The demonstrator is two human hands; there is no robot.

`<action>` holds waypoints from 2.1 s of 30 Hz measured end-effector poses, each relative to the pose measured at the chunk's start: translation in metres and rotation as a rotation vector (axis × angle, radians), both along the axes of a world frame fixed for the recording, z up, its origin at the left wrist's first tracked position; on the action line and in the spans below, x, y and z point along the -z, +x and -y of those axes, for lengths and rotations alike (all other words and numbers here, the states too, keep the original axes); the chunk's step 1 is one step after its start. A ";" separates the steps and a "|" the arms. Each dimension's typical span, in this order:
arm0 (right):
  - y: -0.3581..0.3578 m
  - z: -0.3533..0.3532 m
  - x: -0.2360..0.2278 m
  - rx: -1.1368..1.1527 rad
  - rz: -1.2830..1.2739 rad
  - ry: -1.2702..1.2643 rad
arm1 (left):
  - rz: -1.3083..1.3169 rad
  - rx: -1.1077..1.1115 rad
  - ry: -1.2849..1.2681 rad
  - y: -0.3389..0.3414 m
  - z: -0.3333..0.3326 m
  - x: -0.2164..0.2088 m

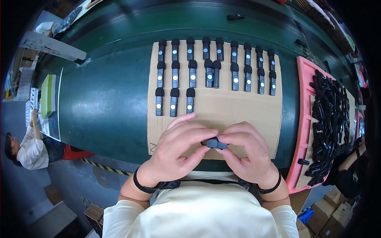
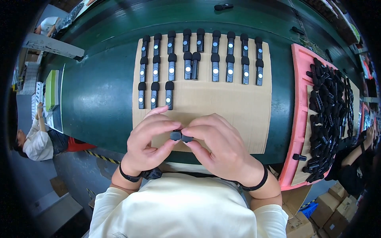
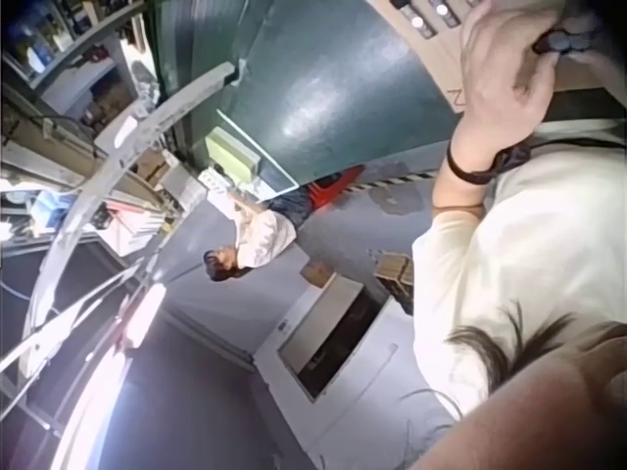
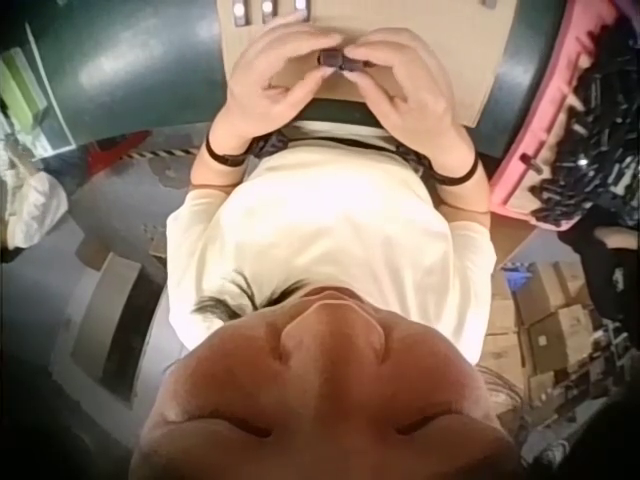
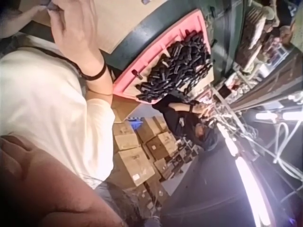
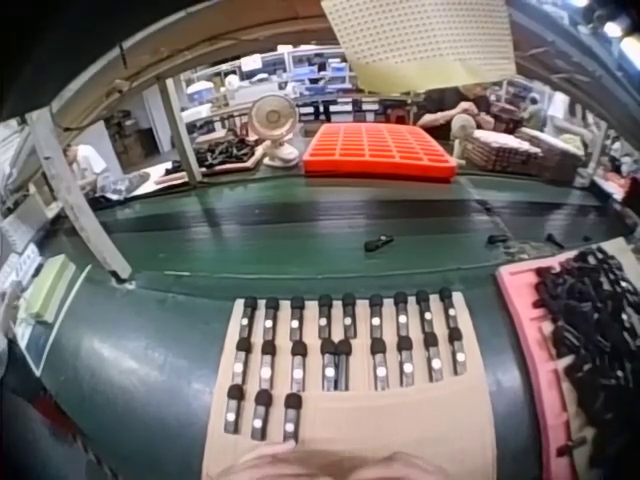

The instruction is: Assembling and organizing small black plastic components on an assembly line grid.

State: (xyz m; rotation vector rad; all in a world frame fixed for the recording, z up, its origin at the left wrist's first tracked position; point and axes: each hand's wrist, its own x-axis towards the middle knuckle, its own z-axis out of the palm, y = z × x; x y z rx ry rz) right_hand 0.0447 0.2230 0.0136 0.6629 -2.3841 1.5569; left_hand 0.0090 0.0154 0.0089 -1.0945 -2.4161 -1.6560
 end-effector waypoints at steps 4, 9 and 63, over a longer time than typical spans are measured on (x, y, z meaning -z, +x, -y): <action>-0.008 -0.006 -0.004 -0.005 0.013 0.077 | -0.160 -0.036 -0.122 -0.005 0.001 -0.001; -0.028 -0.013 -0.002 0.029 -0.059 0.269 | -0.243 -0.159 -0.222 -0.013 -0.003 0.001; -0.247 -0.238 0.022 0.458 0.085 0.864 | -0.089 -0.098 -0.651 -0.296 0.058 -0.027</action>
